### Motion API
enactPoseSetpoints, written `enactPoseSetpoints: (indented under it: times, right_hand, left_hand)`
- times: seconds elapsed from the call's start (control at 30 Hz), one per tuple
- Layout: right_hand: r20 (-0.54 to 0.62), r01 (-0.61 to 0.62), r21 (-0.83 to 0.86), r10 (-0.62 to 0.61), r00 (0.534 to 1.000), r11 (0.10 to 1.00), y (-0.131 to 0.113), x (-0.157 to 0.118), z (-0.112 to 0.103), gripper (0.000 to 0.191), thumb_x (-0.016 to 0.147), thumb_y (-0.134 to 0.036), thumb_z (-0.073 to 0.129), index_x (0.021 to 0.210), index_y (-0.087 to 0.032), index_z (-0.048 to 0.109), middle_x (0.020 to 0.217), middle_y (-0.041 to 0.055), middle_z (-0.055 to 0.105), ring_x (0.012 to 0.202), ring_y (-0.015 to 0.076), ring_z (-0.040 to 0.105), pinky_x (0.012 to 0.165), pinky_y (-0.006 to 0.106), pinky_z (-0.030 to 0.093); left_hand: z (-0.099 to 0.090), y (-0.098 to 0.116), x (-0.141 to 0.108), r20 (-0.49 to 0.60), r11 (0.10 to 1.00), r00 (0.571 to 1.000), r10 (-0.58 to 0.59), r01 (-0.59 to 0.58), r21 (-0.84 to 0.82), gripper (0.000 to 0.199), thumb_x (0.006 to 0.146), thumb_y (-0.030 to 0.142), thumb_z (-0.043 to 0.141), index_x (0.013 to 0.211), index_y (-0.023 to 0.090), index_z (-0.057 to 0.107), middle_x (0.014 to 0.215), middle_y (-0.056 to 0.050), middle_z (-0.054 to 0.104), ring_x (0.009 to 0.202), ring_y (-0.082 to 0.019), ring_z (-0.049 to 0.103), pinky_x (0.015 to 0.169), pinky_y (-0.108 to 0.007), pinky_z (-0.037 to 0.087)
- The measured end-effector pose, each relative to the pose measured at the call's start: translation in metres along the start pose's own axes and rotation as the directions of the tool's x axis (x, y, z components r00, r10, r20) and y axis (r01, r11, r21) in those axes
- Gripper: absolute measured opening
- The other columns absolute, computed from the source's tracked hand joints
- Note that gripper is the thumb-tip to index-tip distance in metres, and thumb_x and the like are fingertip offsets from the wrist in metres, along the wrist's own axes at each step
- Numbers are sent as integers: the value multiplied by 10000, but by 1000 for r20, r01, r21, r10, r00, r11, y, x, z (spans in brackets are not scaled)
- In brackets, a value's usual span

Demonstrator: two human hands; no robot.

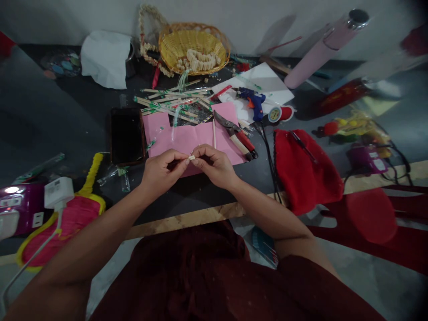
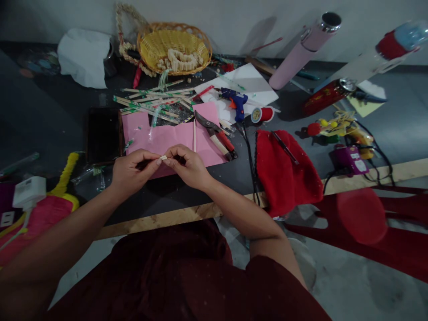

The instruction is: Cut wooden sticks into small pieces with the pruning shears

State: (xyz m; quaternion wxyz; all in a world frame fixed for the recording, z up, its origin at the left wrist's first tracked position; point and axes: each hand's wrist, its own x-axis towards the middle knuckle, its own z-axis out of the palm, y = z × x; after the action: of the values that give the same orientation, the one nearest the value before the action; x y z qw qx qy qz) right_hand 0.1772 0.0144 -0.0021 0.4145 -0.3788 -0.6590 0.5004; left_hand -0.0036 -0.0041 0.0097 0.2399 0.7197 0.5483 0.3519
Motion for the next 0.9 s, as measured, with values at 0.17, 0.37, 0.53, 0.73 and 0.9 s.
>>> enactPoseSetpoints:
  times: [0.17,0.37,0.53,0.73,0.9]
  right_hand:
    - [9,7,9,-7,1000,1000,0,0,-1,201,869,-389,607,870,-188,597,850,17,580,782,123,549,737,284,459]
    - [16,51,-62,-51,999,997,1,0,-1,183,886,-376,580,864,-194,578,854,23,584,792,134,553,730,292,458]
    - [26,211,-431,-222,975,877,6,4,-12,43,877,-241,553,857,-218,584,909,53,614,902,189,555,827,372,441]
    - [65,214,-723,-243,968,657,23,8,-26,185,846,-116,493,900,-219,637,970,82,660,961,248,516,897,455,385]
    - [50,185,-749,-224,973,637,28,9,-24,212,865,-123,482,926,-191,674,1008,101,671,976,253,510,900,449,396]
  left_hand:
    - [0,-1,0,-3,1000,1000,5,-5,5,153,833,339,626,855,222,721,749,19,737,570,-88,605,565,-198,464]
    - [1,-1,0,13,1000,1000,-16,16,10,142,824,323,634,853,219,727,748,18,740,579,-92,615,570,-196,462]
    - [1,-1,2,12,986,995,-101,101,-130,121,801,302,656,830,197,708,742,10,737,620,-107,645,586,-201,484]
    - [-1,-1,8,-12,906,969,-247,227,-358,111,792,280,664,826,176,680,705,-13,731,644,-132,678,603,-226,525]
    - [-1,0,8,-3,896,971,-238,219,-386,117,777,272,672,809,159,679,697,-20,734,629,-127,675,579,-218,510]
